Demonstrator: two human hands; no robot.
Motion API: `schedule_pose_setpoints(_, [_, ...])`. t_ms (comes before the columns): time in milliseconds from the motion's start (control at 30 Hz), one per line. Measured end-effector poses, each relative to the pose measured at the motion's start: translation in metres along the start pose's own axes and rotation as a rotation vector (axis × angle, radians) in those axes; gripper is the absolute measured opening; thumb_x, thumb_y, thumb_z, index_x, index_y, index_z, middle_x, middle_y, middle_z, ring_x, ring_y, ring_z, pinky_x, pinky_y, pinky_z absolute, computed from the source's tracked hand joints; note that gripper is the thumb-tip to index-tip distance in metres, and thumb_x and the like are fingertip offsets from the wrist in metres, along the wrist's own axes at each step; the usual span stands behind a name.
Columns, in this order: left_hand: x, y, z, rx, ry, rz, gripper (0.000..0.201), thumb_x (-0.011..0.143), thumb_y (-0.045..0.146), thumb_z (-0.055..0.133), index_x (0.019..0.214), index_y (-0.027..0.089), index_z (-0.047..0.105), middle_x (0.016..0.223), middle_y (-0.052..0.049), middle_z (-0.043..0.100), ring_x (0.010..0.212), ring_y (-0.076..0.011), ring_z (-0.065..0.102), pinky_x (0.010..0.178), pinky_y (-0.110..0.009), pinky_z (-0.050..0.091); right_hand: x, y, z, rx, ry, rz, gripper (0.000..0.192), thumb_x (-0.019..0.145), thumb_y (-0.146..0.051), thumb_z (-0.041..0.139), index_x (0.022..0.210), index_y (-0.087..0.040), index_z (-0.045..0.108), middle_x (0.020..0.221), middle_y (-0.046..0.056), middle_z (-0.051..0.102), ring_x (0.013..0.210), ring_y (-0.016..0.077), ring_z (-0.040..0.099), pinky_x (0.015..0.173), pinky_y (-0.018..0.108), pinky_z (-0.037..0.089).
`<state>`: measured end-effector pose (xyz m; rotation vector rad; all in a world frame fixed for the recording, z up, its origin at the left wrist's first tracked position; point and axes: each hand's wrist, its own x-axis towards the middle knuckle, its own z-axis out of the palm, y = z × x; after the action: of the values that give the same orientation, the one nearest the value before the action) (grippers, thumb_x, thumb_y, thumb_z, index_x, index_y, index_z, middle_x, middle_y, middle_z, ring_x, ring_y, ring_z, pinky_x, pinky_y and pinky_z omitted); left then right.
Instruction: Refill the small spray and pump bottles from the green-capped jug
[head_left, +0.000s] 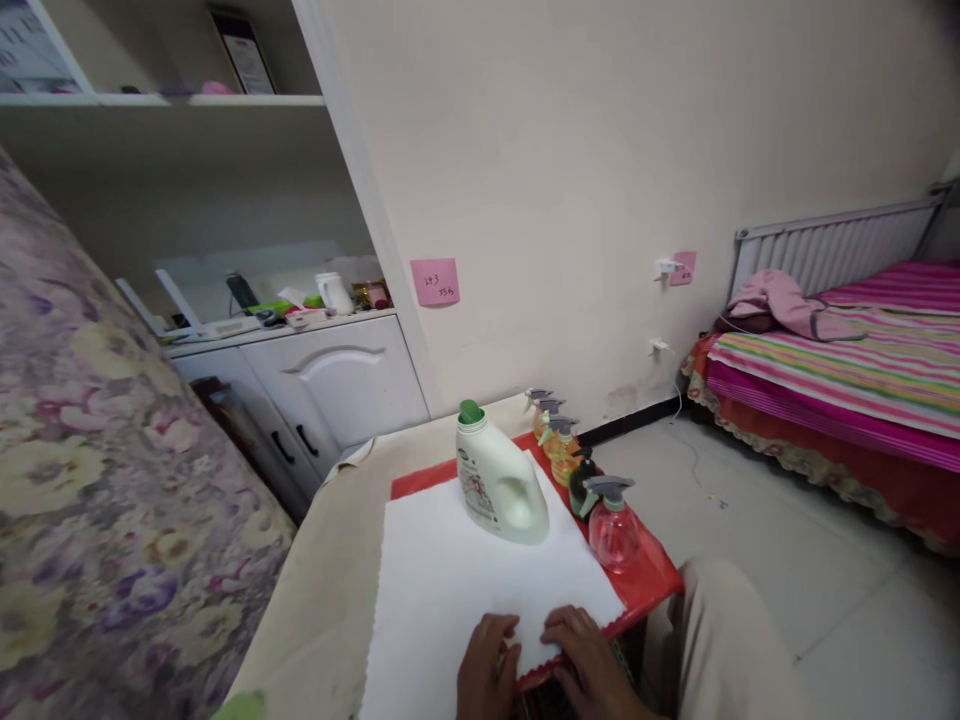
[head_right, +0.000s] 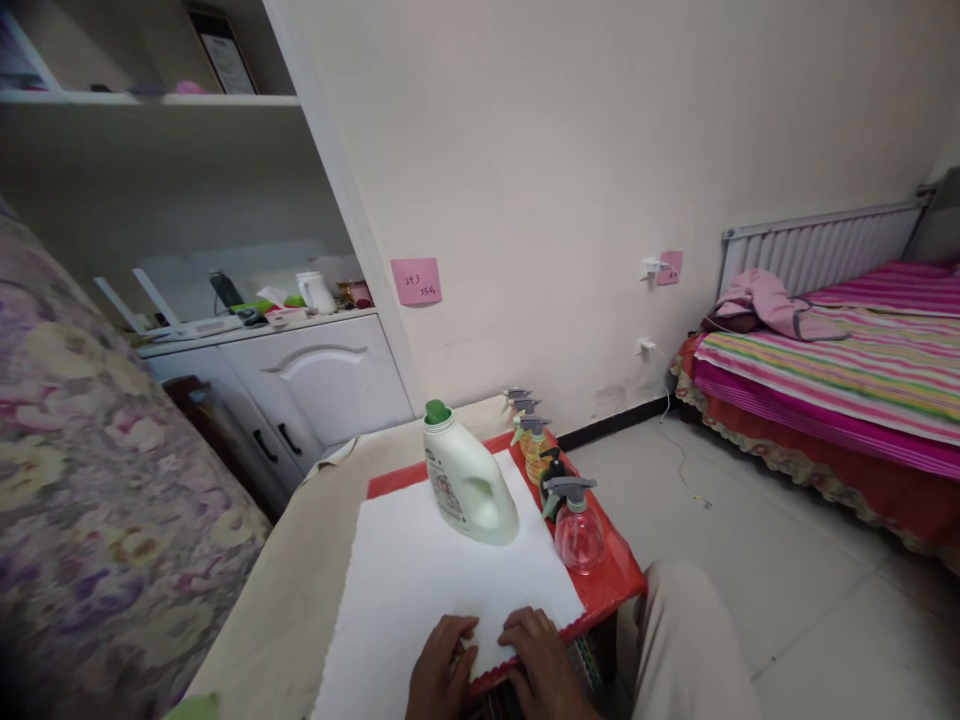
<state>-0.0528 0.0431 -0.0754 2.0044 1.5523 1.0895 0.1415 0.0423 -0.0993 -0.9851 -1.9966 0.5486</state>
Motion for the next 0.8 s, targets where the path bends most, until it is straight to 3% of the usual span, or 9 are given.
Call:
schedule_pose_setpoints(633, [0.0003,0.0029,0.0001,-0.019,0.004,-0.014,0.020,0.081,0.020,0.055,0.097,0.022,0.066,0.088,-0.005,0.067,0.080,-0.0188,0.064,0.072,-0.031,0.054,-0.0024,0.0000,0.0013,0.035,-0.001,0.012,0.049,0.070,0.001,0.045,0.110,-0.026,0.053,0.111,0.006,0.056,0.104,0.0231,0.053,0.095,0.046,0.044])
schedule_pose_setpoints(800, [0.0008,0.0054,-0.0011,-0.026,-0.002,-0.032,0.019,0.080,0.021,0.055,0.095,0.023,0.066,0.088,-0.005,0.068,0.081,-0.0192,0.064,0.072,-0.031,0.054,-0.0014,-0.0002,-0.0003,0.041,0.011,0.020,0.049,0.069,0.001,0.046,0.109,-0.026,0.054,0.109,0.006,0.058,0.102,0.0233,0.054,0.091,0.044,0.046])
